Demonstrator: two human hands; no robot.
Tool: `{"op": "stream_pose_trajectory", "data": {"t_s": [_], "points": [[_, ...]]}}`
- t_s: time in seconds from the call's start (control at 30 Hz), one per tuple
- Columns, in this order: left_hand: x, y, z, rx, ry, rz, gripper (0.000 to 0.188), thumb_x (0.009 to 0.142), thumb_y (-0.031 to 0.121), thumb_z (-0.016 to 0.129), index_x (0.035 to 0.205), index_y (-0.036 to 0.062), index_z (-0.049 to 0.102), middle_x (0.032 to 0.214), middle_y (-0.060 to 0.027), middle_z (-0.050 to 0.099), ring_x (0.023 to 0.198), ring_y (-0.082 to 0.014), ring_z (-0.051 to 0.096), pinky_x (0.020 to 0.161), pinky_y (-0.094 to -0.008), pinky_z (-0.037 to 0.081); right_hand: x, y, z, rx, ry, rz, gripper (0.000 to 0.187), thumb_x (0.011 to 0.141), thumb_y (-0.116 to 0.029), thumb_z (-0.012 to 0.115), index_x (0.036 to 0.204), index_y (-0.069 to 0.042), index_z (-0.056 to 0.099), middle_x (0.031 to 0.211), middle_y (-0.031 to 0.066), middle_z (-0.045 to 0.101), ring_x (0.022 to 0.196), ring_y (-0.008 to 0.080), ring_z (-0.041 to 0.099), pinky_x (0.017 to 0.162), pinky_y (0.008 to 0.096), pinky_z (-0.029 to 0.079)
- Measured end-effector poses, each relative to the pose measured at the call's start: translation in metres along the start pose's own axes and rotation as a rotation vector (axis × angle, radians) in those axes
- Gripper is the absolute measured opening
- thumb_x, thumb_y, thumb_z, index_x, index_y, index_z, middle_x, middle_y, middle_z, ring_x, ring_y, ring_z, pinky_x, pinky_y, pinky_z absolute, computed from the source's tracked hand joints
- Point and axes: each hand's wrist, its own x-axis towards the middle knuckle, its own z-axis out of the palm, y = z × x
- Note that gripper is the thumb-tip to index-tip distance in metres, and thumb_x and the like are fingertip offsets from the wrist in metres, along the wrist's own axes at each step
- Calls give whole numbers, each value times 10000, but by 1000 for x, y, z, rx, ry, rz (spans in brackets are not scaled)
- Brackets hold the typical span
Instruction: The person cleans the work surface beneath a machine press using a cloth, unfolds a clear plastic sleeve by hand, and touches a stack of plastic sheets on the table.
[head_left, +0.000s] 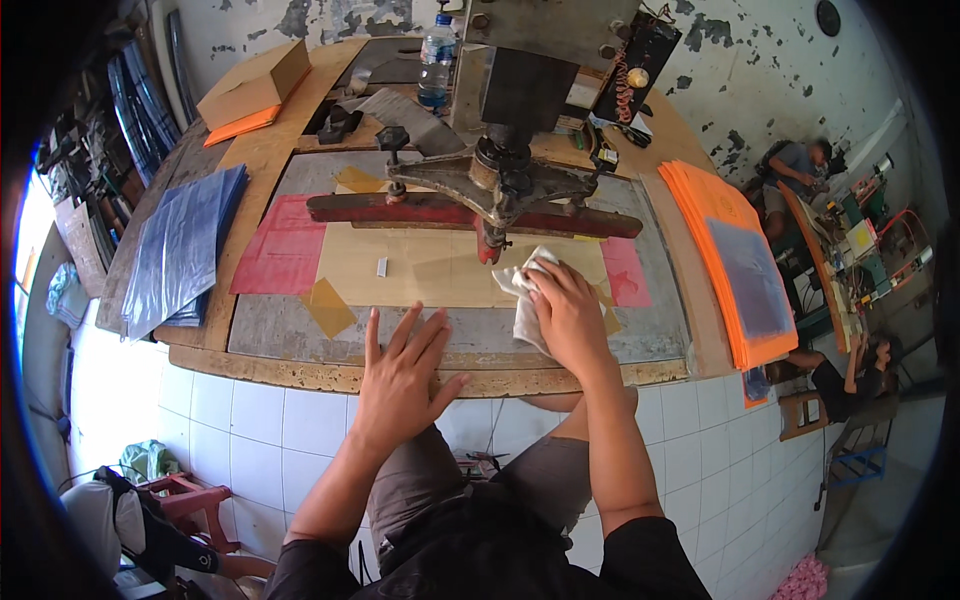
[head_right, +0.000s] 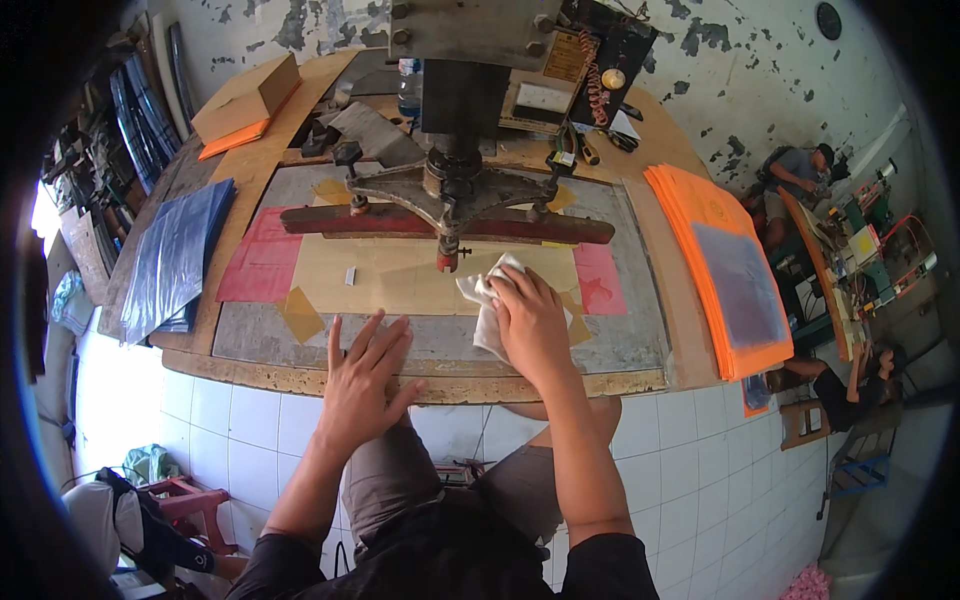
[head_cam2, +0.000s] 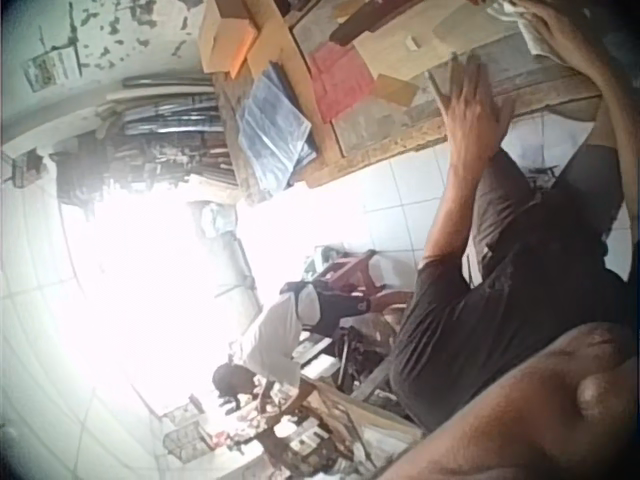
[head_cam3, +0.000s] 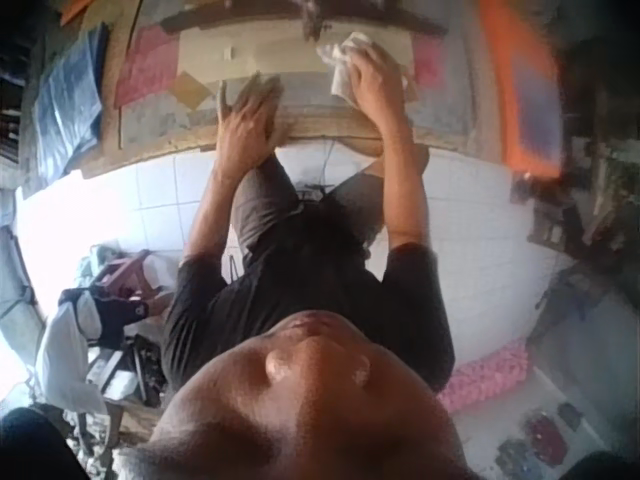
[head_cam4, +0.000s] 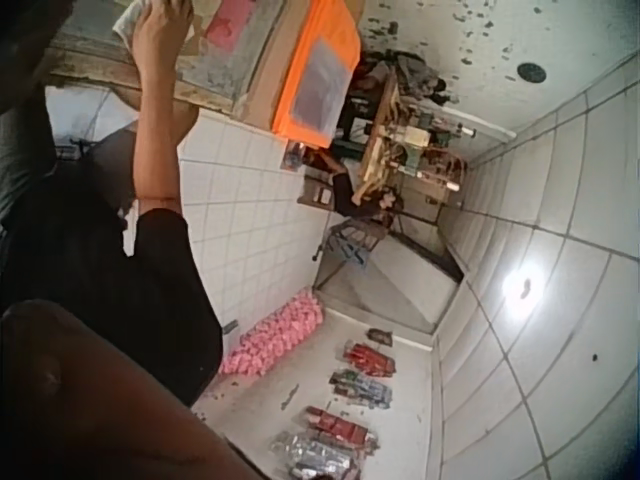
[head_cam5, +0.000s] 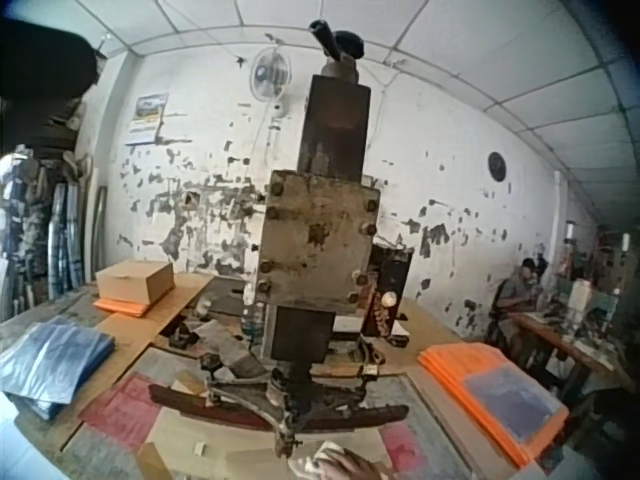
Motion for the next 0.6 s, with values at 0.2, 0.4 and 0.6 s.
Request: {"op": "stream_pose_trajectory", "data": {"t_s": [0.2,0.4,0.6], "points": [[21,-27,-12,-13,-51,29,550,969,397,779,1399,57,734,1565,-75,663,1570,-332,494,1380,-692,64,13,7,3,36,-29,-17,343,1055,-130,680,1396,-111,720,1516,91,657,1413,366,593,1180,529,473],[26,-37,-6,-46,-30,-9,725,896,474,814,1470,54,675,1500,-101,700,1562,-323,498,1372,-717,19,-10,-60,10,107,-47,-67,437,986,-83,739,1419,-123,700,1544,98,636,1437,403,571,1195,554,467],[28,-28,-19,-67,-89,-109,988,775,506,888,1610,115,530,1529,-67,691,1573,-330,486,1376,-699,-44,-4,-62,4,279,-99,-163,470,904,16,758,1349,-130,732,1483,109,680,1422,408,588,1211,536,460]]}}
